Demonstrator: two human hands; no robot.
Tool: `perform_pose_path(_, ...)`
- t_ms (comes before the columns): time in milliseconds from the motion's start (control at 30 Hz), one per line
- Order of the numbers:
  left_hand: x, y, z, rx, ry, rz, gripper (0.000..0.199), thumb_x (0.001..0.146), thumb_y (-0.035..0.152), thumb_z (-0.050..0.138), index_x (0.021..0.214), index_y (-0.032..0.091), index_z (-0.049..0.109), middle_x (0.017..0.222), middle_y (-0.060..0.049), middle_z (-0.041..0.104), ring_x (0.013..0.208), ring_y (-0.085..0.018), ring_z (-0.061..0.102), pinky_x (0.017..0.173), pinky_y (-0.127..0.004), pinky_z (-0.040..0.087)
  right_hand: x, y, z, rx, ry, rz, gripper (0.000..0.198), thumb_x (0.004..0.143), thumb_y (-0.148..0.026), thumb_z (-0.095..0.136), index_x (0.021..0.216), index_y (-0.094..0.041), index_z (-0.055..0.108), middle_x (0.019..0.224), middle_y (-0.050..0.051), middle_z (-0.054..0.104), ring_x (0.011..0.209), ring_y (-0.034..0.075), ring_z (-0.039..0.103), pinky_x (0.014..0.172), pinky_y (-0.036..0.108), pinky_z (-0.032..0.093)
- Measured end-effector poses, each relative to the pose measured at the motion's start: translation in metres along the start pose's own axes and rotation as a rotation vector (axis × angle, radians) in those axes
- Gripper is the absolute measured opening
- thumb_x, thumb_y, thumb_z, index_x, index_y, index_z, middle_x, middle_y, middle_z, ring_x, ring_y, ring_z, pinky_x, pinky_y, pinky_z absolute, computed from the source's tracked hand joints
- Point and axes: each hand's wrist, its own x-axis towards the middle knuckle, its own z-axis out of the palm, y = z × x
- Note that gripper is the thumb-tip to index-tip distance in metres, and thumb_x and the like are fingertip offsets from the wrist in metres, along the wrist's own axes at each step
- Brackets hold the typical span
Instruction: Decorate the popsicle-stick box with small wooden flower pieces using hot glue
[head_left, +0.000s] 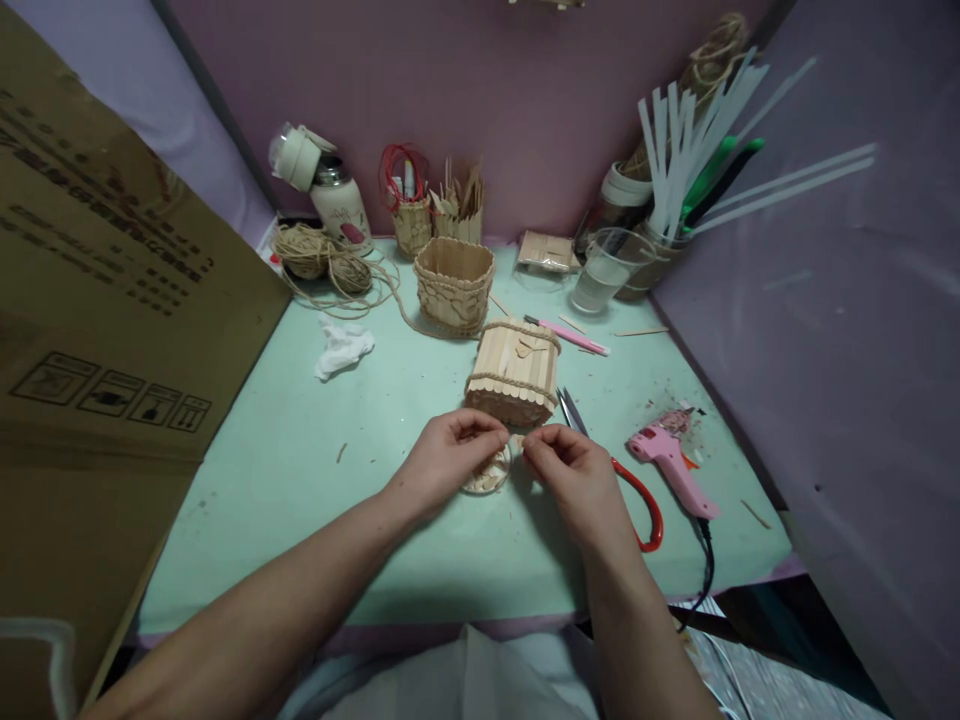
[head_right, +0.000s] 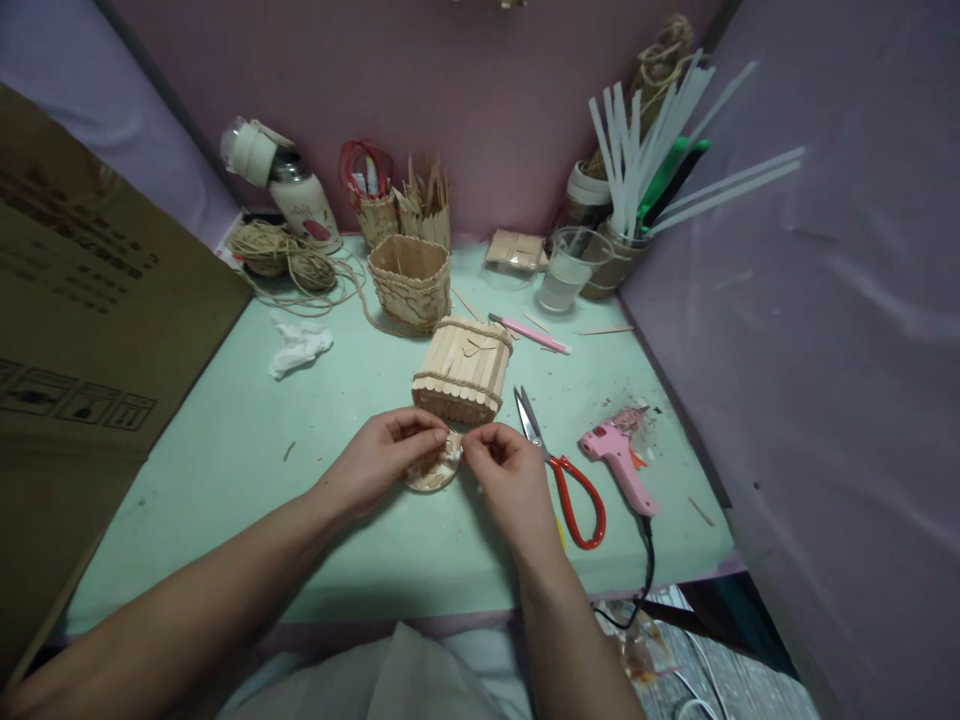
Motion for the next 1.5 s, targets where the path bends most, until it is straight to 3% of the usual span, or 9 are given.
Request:
perform_pose_path(167, 0.0001, -0.0008, -0.0012, 0.102, -0.046, -0.003, 0.017, 0.066, 0.030, 0.073, 0.067, 0.014, 0.069, 0.063, -0.002, 0.064, 0.057, -0.011, 0.052, 0.057, -0.023, 0.039, 0.0002, 0.0043, 0.0002, 0.017, -0.022, 0.013, 0.022, 0.076, -0.038, 0.068, 0.068, -0.018, 0.063, 0.061, -0.002, 0.060, 0.056, 0.013, 0.048, 0.054, 0.025, 0.035)
perform_pose_path(667, -0.0021, -0.0010, 0.0022, 0.004, -0.025, -0.035, 0.012, 0.061, 0.024, 0.068, 0.058, 0.015, 0.061, 0.051, 0.003, 0.053, 0.047, -0.007, 0.043, 0.051, -0.023, 0.033, -0.0004, 0.0053, 0.0042, 0.058, -0.054, 0.036, 0.016, 0.072, -0.033, 0.067, 0.065, -0.019, 0.061, 0.057, -0.004, 0.055, 0.053, 0.011, 0.044, 0.053, 0.024, 0.033)
perform_pose_path(1500, -0.0026, -0.0092, 0.0058, -0.051, -0.025, -0.035, 0.011, 0.059, 0.022, 0.065, 0.057, 0.014, 0.058, 0.054, 0.003, 0.054, 0.048, -0.006, 0.042, 0.049, -0.021, 0.029, -0.0020, 0.0074, 0.0013, 0.056, -0.095, 0.067, 0.020, 0.074, -0.032, 0.066, 0.062, -0.020, 0.055, 0.053, -0.007, 0.047, 0.052, 0.009, 0.036, 0.051, 0.023, 0.027)
